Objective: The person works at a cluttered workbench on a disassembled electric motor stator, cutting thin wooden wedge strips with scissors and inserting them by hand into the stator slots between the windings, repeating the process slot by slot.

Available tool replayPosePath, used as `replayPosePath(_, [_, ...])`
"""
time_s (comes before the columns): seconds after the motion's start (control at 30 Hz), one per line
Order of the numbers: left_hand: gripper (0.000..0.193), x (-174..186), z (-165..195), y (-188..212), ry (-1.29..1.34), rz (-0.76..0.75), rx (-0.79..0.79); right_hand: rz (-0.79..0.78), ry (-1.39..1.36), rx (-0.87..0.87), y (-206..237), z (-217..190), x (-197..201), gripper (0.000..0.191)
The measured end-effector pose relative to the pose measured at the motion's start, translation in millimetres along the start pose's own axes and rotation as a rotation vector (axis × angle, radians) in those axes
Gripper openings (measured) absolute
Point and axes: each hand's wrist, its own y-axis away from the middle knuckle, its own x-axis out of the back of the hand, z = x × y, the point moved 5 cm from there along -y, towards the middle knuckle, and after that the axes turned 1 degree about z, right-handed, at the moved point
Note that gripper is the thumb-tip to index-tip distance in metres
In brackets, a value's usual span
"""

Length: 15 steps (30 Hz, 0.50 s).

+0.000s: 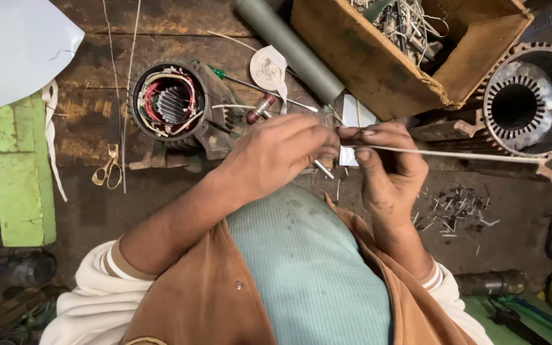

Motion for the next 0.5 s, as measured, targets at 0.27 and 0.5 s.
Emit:
replayPosePath(0.27, [0.018,4.2,2.4,1.3,-0.057,0.055,-0.025,-0.116,0.611,0.255,-10.7,-21.9,-11.5,0.026])
replayPosePath(0.5, [0.016,2.8,2.3,3.4,-0.079,0.060,-0.029,-0.138,0.748,0.421,-11.7,-25.3,-22.4,0.028])
